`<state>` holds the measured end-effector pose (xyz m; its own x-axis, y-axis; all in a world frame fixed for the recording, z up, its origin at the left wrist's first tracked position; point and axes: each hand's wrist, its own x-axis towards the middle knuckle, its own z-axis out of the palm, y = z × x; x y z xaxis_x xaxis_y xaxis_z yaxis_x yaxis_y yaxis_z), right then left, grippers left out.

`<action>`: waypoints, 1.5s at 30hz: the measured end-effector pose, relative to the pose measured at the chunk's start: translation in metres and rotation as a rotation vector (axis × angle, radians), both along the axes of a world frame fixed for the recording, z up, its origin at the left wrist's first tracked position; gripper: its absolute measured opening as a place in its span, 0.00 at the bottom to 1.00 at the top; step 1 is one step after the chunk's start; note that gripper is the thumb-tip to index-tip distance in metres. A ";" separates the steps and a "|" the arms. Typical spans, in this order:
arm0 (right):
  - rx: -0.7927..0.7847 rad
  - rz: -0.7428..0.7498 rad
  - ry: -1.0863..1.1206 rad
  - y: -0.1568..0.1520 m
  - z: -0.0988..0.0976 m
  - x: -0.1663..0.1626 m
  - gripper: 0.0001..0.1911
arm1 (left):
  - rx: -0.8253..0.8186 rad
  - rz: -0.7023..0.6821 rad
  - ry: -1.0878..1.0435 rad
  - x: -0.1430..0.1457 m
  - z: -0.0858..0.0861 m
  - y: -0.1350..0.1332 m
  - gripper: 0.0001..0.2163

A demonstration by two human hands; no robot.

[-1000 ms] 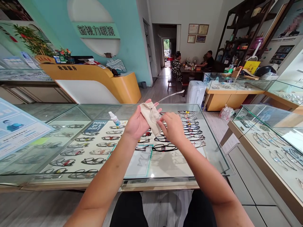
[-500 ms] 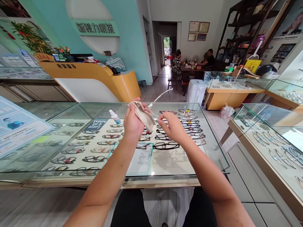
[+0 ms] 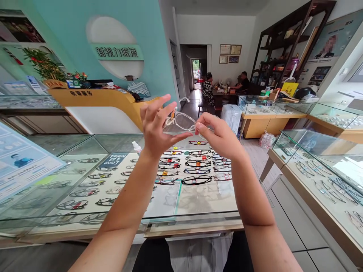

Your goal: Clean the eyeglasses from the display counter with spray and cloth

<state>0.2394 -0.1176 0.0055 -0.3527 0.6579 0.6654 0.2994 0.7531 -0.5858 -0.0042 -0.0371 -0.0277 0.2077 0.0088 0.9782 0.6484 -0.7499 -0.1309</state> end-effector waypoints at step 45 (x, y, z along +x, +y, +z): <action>0.495 -0.595 0.183 0.011 0.001 -0.015 0.26 | -0.276 -0.211 -0.514 0.011 0.021 -0.038 0.24</action>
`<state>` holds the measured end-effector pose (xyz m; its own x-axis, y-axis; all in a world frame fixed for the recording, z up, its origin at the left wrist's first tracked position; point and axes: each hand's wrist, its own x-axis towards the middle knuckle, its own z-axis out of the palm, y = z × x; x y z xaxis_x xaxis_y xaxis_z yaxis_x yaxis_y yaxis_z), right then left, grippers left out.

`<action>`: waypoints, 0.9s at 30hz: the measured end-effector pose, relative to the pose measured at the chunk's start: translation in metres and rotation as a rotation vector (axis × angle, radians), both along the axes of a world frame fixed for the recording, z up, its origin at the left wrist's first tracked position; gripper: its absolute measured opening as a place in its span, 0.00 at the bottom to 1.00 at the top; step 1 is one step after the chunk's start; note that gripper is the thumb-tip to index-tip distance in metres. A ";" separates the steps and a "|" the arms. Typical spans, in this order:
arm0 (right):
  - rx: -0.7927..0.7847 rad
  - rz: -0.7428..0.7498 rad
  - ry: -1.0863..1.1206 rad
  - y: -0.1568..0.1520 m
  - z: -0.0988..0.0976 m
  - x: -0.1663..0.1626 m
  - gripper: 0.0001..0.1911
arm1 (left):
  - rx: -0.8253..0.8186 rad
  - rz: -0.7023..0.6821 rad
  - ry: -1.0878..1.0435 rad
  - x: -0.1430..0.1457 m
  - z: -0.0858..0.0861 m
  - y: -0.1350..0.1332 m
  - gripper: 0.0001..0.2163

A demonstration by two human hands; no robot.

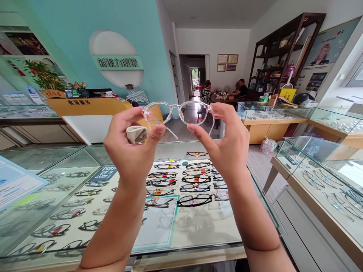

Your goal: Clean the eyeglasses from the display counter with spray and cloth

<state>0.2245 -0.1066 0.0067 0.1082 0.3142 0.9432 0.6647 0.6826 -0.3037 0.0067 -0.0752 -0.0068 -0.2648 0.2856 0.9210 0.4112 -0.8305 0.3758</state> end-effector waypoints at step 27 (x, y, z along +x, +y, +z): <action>-0.108 0.007 -0.013 0.003 -0.002 0.001 0.24 | 0.083 0.157 0.044 0.000 0.002 -0.003 0.21</action>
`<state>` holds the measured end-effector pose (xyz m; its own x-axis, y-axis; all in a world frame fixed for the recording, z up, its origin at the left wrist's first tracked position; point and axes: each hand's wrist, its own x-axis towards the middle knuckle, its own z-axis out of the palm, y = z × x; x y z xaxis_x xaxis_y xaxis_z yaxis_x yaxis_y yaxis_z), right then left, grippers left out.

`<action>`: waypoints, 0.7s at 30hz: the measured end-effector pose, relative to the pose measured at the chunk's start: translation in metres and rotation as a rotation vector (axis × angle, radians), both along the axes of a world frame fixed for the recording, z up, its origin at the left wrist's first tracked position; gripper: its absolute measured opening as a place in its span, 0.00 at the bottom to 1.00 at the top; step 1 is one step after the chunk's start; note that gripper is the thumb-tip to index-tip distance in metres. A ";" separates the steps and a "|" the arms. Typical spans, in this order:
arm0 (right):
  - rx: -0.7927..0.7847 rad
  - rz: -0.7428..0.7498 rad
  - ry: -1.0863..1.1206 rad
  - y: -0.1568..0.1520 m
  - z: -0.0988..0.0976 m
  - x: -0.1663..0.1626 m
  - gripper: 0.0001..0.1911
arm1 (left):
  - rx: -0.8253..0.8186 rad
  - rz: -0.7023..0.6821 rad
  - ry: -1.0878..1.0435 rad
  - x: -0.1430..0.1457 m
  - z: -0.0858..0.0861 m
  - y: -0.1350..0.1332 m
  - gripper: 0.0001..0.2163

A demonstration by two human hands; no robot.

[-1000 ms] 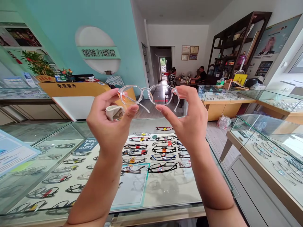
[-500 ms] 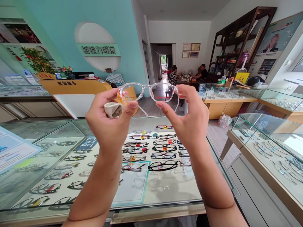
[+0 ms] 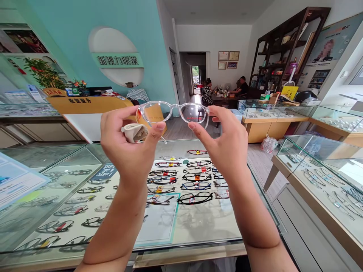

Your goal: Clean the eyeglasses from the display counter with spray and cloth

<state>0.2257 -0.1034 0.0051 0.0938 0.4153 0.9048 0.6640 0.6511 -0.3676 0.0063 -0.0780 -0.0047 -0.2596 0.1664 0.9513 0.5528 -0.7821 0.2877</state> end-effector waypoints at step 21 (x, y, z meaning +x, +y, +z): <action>0.128 -0.068 0.050 -0.002 -0.001 -0.011 0.22 | -0.209 -0.096 -0.049 -0.003 -0.002 0.008 0.24</action>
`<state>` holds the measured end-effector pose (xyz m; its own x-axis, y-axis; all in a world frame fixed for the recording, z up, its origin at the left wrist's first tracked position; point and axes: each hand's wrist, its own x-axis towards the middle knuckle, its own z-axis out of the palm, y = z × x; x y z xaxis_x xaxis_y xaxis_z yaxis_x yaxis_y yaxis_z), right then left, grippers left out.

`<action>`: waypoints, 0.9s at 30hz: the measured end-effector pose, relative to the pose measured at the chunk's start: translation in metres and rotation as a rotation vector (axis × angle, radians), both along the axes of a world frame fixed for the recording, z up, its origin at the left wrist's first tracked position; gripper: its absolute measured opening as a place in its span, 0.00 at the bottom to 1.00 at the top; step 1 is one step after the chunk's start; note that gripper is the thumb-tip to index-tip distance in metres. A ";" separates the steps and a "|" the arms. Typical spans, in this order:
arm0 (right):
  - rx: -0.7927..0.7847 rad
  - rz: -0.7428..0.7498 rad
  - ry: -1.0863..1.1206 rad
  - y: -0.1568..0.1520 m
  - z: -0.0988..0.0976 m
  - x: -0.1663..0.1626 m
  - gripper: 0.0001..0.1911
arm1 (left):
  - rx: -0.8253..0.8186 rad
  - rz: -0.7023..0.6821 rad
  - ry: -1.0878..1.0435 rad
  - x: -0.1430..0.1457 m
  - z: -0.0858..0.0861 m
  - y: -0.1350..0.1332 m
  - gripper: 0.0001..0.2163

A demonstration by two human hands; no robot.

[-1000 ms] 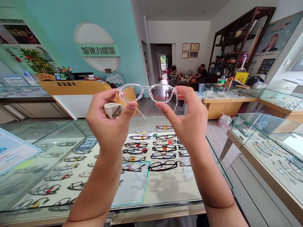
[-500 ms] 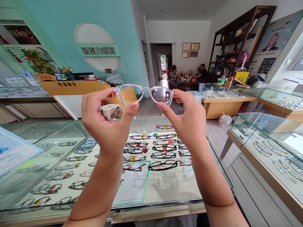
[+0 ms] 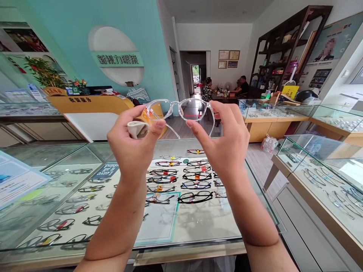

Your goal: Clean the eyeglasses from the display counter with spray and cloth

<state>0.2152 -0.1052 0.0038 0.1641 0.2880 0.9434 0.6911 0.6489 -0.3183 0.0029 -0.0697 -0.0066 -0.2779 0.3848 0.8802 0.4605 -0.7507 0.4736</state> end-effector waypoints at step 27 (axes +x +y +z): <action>-0.098 0.095 -0.004 0.004 0.002 0.005 0.23 | 0.208 0.126 0.055 -0.002 -0.002 0.005 0.26</action>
